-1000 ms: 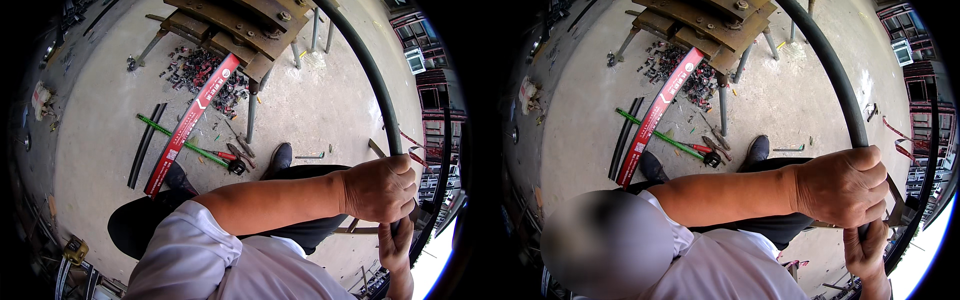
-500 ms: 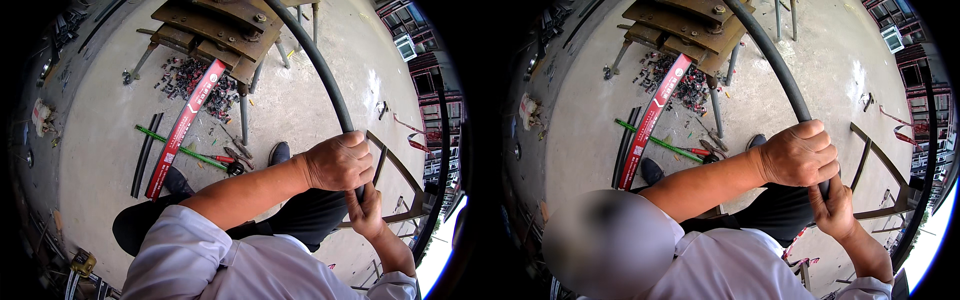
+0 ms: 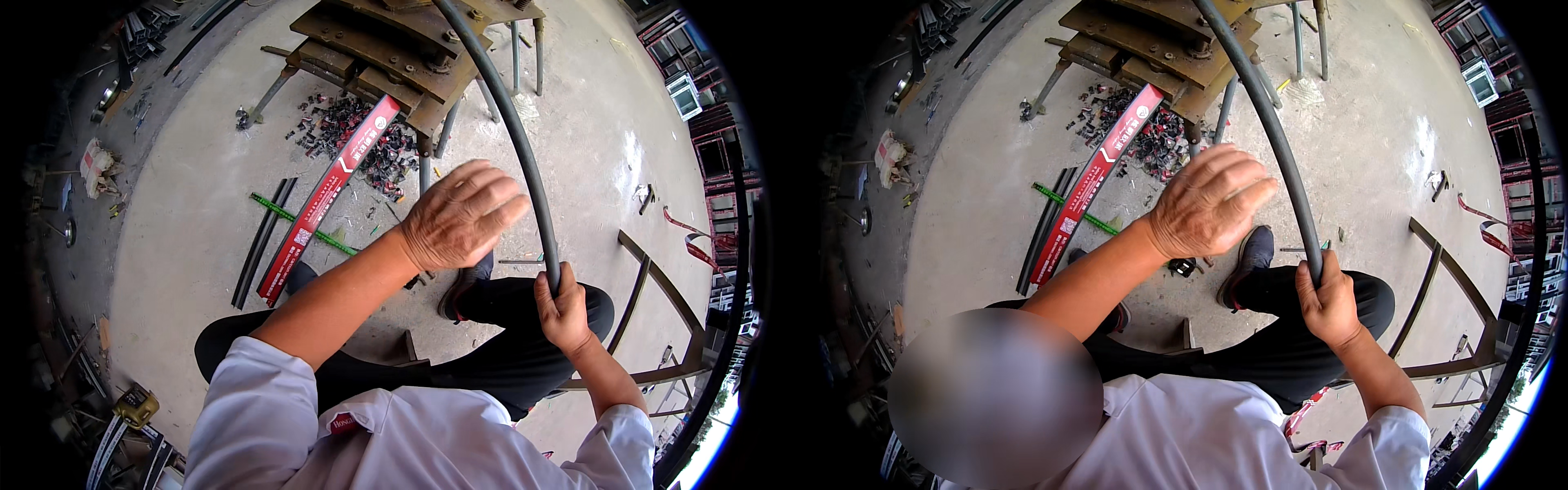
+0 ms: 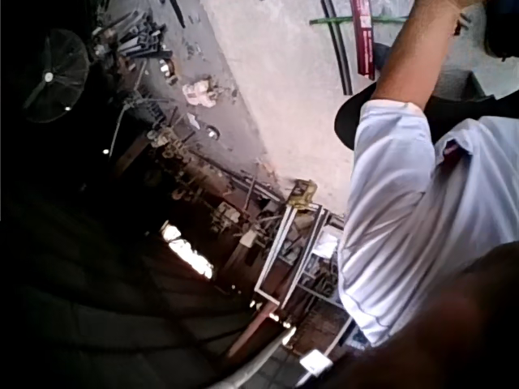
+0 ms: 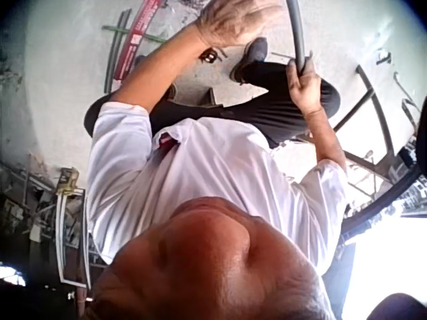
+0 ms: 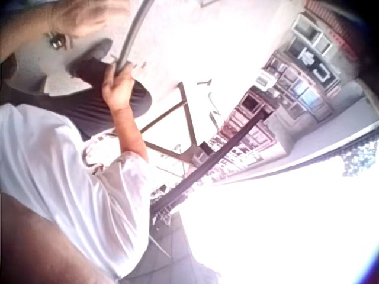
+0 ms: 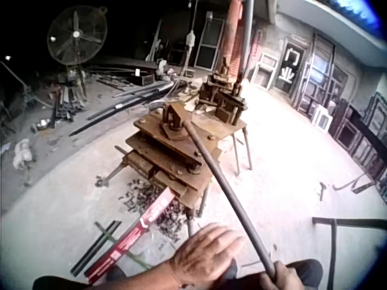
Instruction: The person sits on the floor and assembles a long metal profile by inserting a black rubber seal into its groove. They use a metal bending machine to curve the profile and wear gloves while handling the components.
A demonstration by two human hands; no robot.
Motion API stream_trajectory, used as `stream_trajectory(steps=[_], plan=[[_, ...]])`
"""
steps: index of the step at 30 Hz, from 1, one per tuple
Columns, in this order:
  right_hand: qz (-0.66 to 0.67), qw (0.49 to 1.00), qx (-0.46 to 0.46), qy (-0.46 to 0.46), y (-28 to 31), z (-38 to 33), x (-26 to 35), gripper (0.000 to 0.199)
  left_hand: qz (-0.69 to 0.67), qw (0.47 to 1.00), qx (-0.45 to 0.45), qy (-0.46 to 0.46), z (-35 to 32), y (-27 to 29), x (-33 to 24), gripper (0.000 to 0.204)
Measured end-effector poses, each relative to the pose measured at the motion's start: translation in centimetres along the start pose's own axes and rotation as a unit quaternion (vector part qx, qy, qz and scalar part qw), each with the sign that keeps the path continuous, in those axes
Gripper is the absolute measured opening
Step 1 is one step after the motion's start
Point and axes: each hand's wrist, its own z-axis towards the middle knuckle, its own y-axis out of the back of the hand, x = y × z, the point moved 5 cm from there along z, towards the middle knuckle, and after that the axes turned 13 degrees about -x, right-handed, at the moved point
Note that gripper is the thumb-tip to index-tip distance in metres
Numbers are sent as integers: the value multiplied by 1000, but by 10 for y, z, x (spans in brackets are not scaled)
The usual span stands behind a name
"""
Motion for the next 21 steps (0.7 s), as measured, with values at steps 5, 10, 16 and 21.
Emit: stream_trajectory(steps=[5, 10, 16, 21], plan=[[-13, 999, -22, 29, 0, 5, 9, 23, 319, 918, 47, 230, -45, 78, 91, 58], [-6, 998, -56, 41, 2, -1, 4, 24, 353, 817, 162, 426, -85, 95, 106, 70], [-44, 997, -61, 14, 18, -6, 21, 28, 344, 759, 219, 507, -93, 114, 116, 45], [-121, 989, -77, 35, 85, -12, 71, 28, 333, 762, 239, 502, -95, 114, 116, 41]])
